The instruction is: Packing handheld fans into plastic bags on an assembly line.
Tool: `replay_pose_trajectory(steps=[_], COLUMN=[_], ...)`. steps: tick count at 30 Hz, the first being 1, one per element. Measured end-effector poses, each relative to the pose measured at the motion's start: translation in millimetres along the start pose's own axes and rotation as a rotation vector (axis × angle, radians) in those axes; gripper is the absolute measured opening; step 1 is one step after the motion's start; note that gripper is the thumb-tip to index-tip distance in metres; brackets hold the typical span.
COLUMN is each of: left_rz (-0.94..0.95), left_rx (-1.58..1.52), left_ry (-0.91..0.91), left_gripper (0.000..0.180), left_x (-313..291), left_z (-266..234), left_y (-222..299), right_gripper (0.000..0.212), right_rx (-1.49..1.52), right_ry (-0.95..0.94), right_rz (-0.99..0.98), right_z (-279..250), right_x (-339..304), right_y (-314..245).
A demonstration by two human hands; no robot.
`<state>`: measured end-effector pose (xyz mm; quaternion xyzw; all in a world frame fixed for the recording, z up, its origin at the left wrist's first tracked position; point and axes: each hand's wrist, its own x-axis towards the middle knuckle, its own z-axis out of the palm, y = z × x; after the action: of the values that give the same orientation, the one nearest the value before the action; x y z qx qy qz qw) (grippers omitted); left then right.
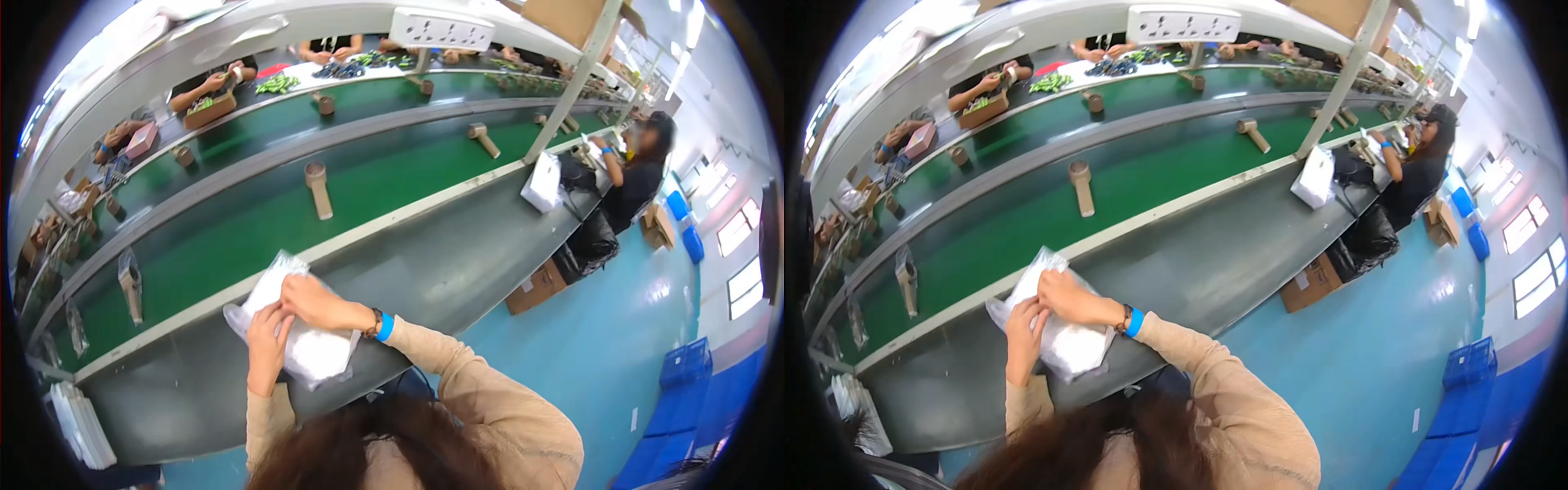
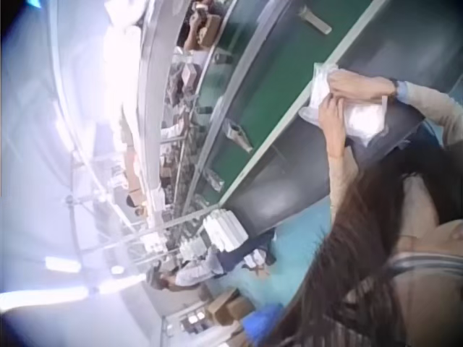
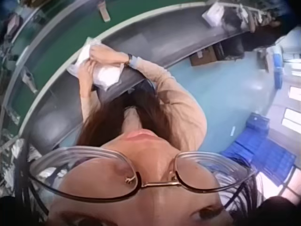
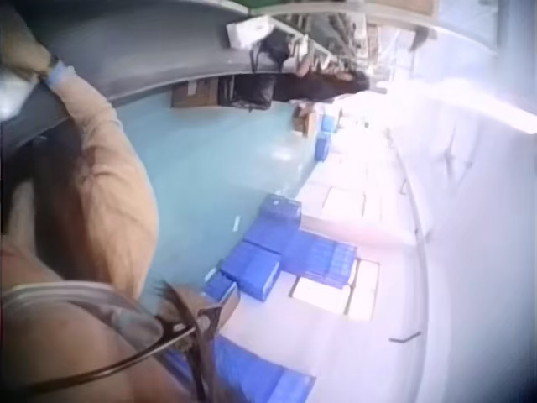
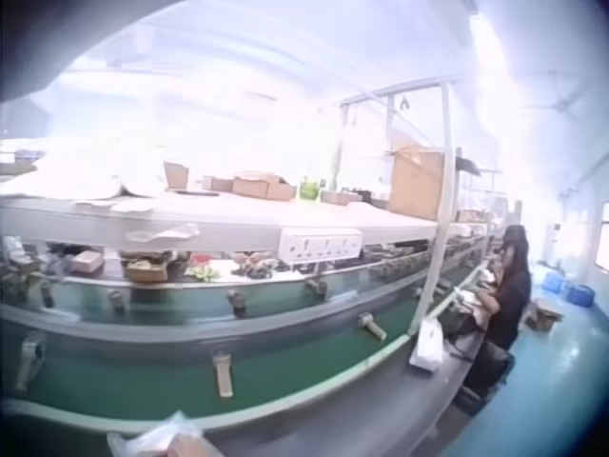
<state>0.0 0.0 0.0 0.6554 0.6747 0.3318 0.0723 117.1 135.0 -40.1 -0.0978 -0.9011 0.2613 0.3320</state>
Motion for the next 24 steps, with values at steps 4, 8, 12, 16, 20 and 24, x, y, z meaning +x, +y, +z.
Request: replay_pose_trajectory(steps=[4,8,12,16,20,24], left_rz=[0.006,-0.217,-0.434,-0.483,-0.232,-0.078], left_rx=[-0.166,-0.52,-0.693,-0.685,-0.245,-0.328], left_ry=[0.084,0.092,-0.134,0.171,0.713,0.099], left_gripper=[0.017,0.012,0.011,0.018,0.018,0.018], left_x=[-29.0,-37.7,-28.0,-27.0,-41.9,-65.6], left_z=[30.4,31.7,20.9,12.4,0.4,43.4], left_y=[35.8,14.2,-7.9,0.6,68.5,121.9], right_gripper=[0.02,0.052,0.05,0.043,0.039,0.052], right_rx=[0.222,-0.223,-0.311,-0.332,-0.254,-0.355], right_ry=[0.337,0.043,-0.255,-0.028,0.003,-0.023], right_rz=[0.271,0.372,0.34,0.259,0.479,0.437], right_z=[-17.5,-39.0,-13.0,-41.2,-83.8,-76.7], right_x=[-52.8,-88.4,-127.1,-111.6,-64.6,21.1], right_y=[-26.8,-55.5,-44.0,-56.2,-31.9,64.1])
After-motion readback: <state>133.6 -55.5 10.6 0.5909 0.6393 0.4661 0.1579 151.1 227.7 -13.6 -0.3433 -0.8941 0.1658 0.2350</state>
